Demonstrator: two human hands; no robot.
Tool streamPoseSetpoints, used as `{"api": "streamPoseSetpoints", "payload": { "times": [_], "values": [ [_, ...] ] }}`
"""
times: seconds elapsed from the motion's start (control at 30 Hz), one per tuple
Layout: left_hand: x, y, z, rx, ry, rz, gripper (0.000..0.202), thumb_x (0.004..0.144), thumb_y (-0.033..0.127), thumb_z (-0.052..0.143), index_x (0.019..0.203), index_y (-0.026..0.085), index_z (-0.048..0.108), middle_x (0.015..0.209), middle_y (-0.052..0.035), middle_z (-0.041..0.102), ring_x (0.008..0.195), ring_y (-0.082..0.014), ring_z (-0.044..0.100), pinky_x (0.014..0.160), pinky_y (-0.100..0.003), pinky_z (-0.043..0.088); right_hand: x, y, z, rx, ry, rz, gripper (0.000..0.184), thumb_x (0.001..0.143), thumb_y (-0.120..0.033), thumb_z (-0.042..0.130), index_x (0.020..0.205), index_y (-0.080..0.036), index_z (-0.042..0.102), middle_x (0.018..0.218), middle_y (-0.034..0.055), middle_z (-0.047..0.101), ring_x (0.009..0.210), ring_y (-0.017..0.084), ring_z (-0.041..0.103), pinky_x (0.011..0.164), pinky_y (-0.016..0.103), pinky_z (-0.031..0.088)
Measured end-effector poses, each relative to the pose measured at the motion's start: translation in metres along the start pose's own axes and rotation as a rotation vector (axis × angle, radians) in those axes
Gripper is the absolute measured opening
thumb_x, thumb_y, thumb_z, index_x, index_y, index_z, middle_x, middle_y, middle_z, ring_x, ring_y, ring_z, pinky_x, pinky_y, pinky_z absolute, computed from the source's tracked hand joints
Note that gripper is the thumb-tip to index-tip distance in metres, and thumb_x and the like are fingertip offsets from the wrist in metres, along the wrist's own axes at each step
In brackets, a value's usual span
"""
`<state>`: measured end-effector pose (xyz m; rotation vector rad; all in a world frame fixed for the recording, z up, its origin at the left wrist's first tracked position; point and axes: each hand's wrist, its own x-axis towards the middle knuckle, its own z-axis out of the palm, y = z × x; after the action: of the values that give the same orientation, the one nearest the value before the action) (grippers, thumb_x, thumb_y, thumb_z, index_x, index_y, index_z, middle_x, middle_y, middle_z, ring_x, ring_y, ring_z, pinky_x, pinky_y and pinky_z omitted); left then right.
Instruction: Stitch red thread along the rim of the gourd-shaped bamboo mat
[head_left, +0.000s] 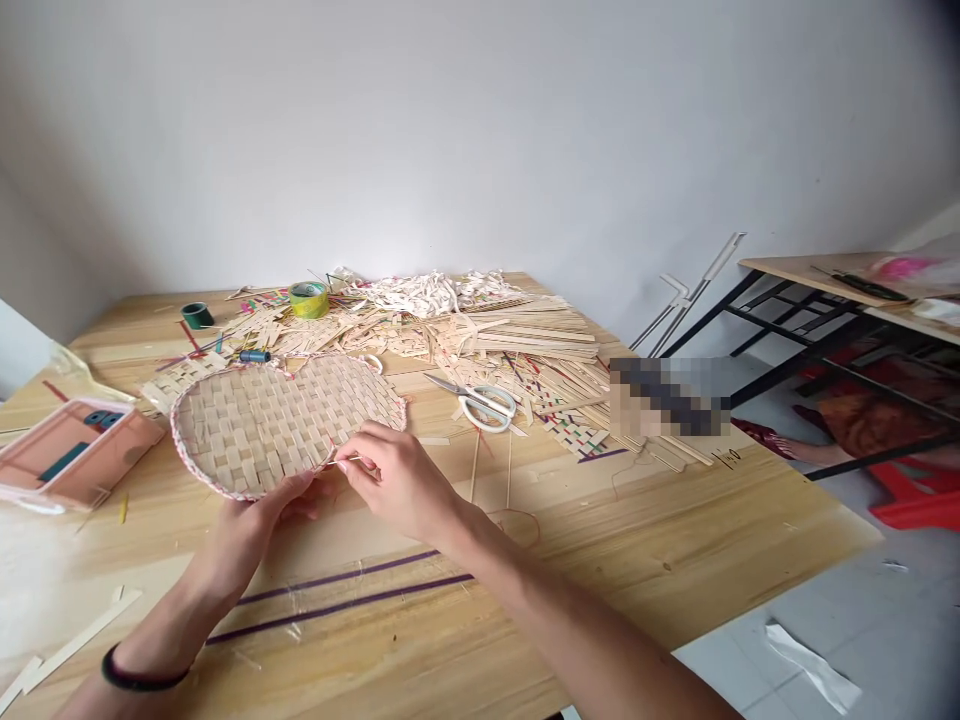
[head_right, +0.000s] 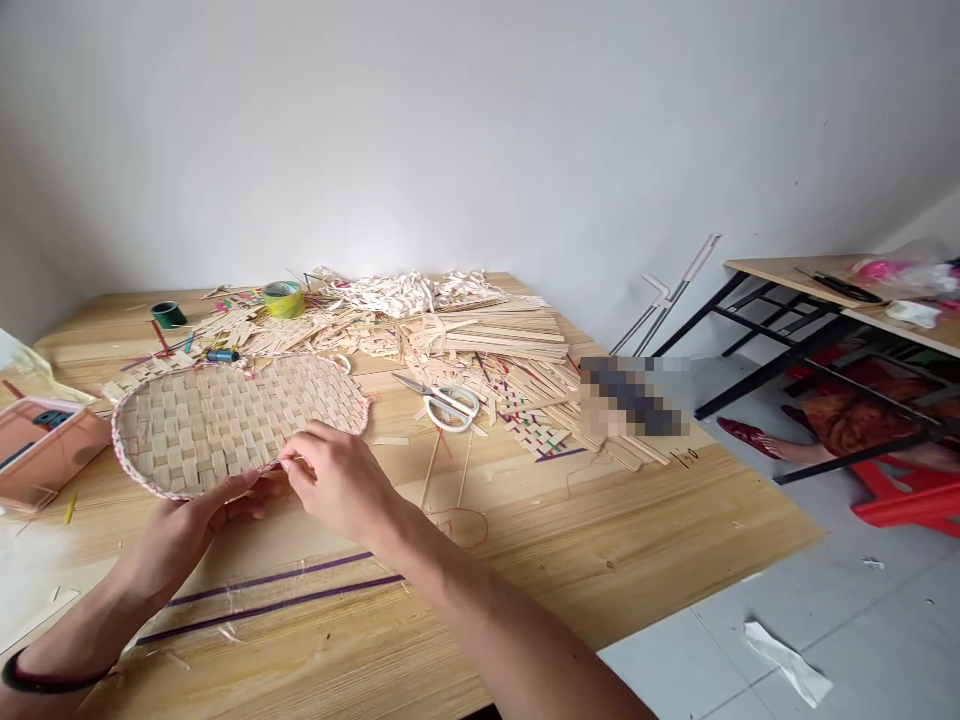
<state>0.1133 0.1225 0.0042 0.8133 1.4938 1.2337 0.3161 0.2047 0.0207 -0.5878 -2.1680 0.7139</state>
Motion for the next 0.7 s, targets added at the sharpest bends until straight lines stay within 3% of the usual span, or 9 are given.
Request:
{"api": "streamPoseSetpoints", "payload": {
  "times": [0.23,0.47,0.7],
  "values": [
    [-0.0047,0.0051,0.0011,-0.045,0.009,0.12,0.044,0.071,0.05,0.094,0.099,0.018,0.083,0.105,-0.0106,0.081,0.092,-0.0263,0.073,0.069,-0.029,0.062,-0.0007,0.0006,0.0004,-0.014,0.013,-0.006,0.012,0.101,-0.009,0.062,0.096,-0.015,0.071,0.096,0.0064,0.074,0.08,0.015,0.065,0.074,0.026,0.049],
    [-0.0068,0.0069,0.0003,0.028,-0.021,0.215,0.034,0.08,0.049,0.088,0.095,0.019,0.08,0.093,-0.0056,0.077,0.083,-0.0216,0.067,0.068,-0.029,0.057,-0.0028,-0.002,0.0035,0.026,0.02,-0.009,0.013,0.099,-0.008,0.06,0.095,-0.017,0.07,0.092,0.0044,0.074,0.077,0.014,0.064,0.071,0.025,0.047],
    [-0.0047,0.0025,-0.0036,0.137,-0.032,0.29,0.031,0.085,0.047,0.083,0.079,0.018,0.074,0.076,-0.0038,0.069,0.073,-0.0192,0.061,0.067,-0.03,0.052,-0.0029,-0.0037,0.0048,0.022,-0.001,0.009,0.014,0.101,-0.011,0.06,0.095,-0.017,0.071,0.088,0.0028,0.072,0.069,0.012,0.058,0.064,0.023,0.044]
  ]
}}
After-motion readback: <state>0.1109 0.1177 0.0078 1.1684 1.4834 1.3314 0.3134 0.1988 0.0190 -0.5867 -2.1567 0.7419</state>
